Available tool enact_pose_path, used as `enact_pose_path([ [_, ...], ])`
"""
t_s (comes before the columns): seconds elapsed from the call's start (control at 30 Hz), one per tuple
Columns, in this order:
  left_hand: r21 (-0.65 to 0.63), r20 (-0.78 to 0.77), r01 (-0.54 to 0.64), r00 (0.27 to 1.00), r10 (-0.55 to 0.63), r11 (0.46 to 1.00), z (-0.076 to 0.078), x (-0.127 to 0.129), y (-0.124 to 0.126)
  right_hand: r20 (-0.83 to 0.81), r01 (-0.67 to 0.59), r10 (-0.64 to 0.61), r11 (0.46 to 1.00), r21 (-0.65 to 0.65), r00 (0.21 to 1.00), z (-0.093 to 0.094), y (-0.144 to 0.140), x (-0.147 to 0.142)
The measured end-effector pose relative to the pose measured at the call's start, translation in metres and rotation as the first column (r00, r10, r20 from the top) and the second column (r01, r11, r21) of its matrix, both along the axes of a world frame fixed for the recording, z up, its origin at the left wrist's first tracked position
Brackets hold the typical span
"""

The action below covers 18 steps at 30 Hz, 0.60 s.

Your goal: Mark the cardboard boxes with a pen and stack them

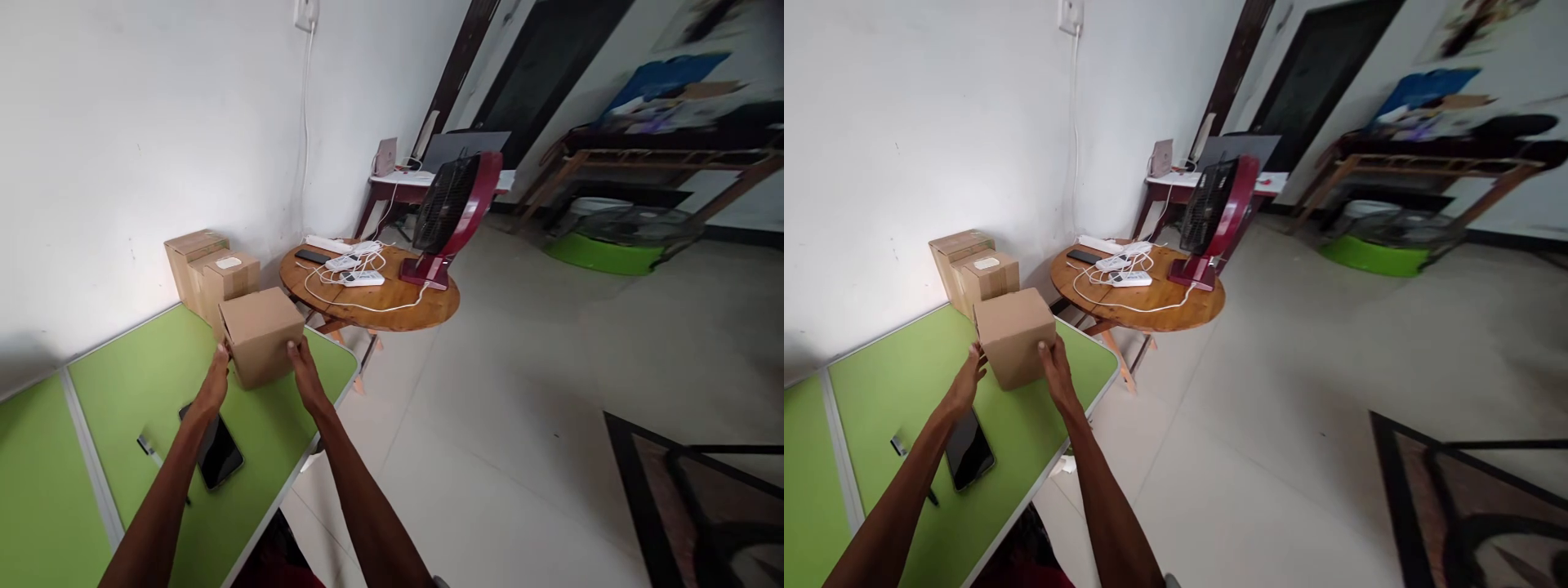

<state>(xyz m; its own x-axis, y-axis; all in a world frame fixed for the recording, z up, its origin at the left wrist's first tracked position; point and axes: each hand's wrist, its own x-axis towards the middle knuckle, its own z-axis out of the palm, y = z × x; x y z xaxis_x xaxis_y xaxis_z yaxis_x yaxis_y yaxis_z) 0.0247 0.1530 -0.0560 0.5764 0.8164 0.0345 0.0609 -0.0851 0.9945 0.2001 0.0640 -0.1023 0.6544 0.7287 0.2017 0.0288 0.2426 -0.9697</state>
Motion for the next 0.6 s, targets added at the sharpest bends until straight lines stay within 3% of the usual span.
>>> enact_pose_path([
  [0.1,0.092,-0.038,-0.037,0.998,0.041,0.995,0.018,-0.039,-0.04,0.028,-0.014,0.013,0.999,0.032,1.0,0.014,-0.021,-0.007],
  [0.17,0.289,-0.112,-0.1,0.984,0.137,0.952,0.034,-0.069,-0.066,0.014,-0.047,0.046,0.997,0.063,0.999,0.026,-0.03,-0.016],
  [0.23,0.557,-0.182,-0.129,0.945,0.273,0.82,0.051,-0.099,-0.089,-0.036,-0.108,0.111,0.991,0.078,0.993,0.035,-0.033,-0.029],
  [0.3,0.753,-0.199,-0.118,0.897,0.395,0.647,0.065,-0.127,-0.106,-0.094,-0.194,0.2,0.979,0.069,0.975,0.041,-0.031,-0.045],
  [0.37,0.844,-0.187,-0.107,0.86,0.475,0.525,0.077,-0.152,-0.119,-0.144,-0.286,0.292,0.957,0.055,0.946,0.044,-0.028,-0.063],
  [0.4,0.861,-0.181,-0.108,0.849,0.497,0.498,0.083,-0.164,-0.126,-0.167,-0.329,0.332,0.943,0.048,0.928,0.045,-0.026,-0.072],
  [0.5,0.844,-0.181,-0.117,0.857,0.483,0.524,0.098,-0.194,-0.143,-0.245,-0.479,0.461,0.877,-0.017,0.853,0.044,-0.023,-0.096],
  [0.6,0.751,-0.175,-0.177,0.875,0.45,0.636,0.107,-0.218,-0.156,-0.278,-0.645,0.592,0.748,-0.158,0.756,0.041,-0.025,-0.12],
])
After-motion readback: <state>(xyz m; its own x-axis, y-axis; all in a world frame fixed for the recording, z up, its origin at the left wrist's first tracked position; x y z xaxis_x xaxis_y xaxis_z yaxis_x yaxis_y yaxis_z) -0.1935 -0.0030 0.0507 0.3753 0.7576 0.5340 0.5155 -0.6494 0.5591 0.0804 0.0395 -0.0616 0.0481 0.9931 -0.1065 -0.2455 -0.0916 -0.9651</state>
